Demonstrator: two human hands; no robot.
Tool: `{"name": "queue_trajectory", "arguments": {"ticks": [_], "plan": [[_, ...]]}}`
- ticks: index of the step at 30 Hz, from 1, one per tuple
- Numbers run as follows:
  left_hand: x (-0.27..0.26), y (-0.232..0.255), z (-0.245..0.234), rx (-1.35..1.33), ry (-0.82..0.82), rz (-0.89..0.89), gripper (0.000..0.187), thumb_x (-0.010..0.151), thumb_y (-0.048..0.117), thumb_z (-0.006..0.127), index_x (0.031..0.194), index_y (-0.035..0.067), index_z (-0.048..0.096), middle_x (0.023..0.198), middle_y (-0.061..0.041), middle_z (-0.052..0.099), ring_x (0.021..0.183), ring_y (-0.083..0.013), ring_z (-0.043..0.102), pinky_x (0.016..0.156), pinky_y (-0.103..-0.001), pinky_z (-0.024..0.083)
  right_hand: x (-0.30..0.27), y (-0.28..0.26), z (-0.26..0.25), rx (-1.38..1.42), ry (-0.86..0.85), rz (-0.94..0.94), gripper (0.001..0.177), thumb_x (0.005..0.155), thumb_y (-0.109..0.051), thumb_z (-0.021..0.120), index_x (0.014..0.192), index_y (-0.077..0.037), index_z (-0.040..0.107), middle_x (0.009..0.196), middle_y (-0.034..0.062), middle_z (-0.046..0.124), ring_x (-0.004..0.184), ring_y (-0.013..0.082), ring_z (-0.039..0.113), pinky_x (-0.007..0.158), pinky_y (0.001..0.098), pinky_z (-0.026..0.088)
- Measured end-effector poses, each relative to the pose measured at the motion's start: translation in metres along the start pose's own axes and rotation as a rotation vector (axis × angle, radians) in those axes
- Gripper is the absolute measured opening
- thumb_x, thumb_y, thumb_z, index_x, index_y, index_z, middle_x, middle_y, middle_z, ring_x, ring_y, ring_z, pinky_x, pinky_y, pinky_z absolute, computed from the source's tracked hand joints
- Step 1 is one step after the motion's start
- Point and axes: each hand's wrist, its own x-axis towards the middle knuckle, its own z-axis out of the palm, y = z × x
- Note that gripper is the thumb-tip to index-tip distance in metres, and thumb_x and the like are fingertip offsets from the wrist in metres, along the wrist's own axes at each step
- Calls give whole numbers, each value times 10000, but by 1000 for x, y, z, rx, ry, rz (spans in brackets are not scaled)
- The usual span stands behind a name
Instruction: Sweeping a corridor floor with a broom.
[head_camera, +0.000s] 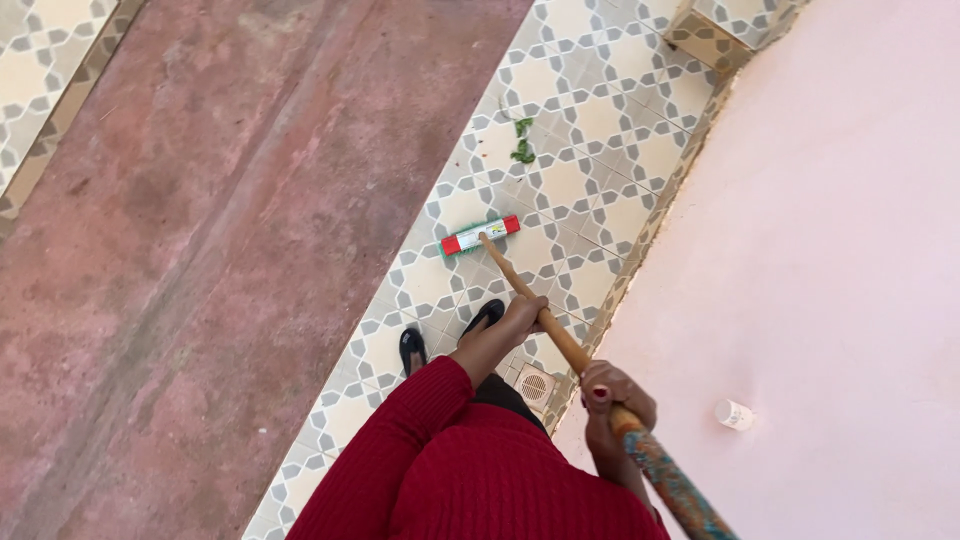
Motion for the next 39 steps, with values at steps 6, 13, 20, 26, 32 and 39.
{"name": "queue_trajectory", "arguments": {"ticks": [6,13,20,26,32,39], "plan": [[70,18,38,74,-3,2,247,940,161,609,1015,-72,580,888,-173,665,772,-289,704,681,-405,637,11,58,-46,-9,174,-35,246,1085,-151,576,876,-106,453,666,12,520,594,129,520,663,338,498],[116,57,71,117,21,70,280,948,173,604,1029,-94,585,886,-181,675,778,-305,720,686,-400,634,38,77,-72,-34,259,61,241,1087,-94,561,895,-91,417,713,41,530,649,146,540,644,291,492],[92,39,84,99,15,-2,277,973,159,611,1063,-100,579,924,-183,673,797,-293,728,710,-378,638,45,53,-98,-41,183,87,257,1070,-58,565,854,-63,425,738,53,551,672,157,566,649,281,503],[97,36,82,175,55,-100,260,954,150,616,1048,-90,584,918,-172,677,782,-285,720,695,-384,646,46,61,-101,-15,219,117,266,1075,-57,578,860,-63,421,763,51,548,699,151,565,689,288,501],[146,70,77,191,55,-30,276,936,132,626,1048,-114,574,876,-200,679,753,-311,711,652,-394,623,46,107,-75,-29,283,81,207,1061,-73,576,885,-49,471,766,58,571,684,138,561,645,259,498],[121,127,100,235,-62,-81,340,989,154,575,1163,-127,495,1001,-224,666,877,-309,748,771,-388,675,65,110,-63,-33,351,-49,214,1080,-156,595,921,-64,487,703,29,561,654,149,570,748,356,540]]}}
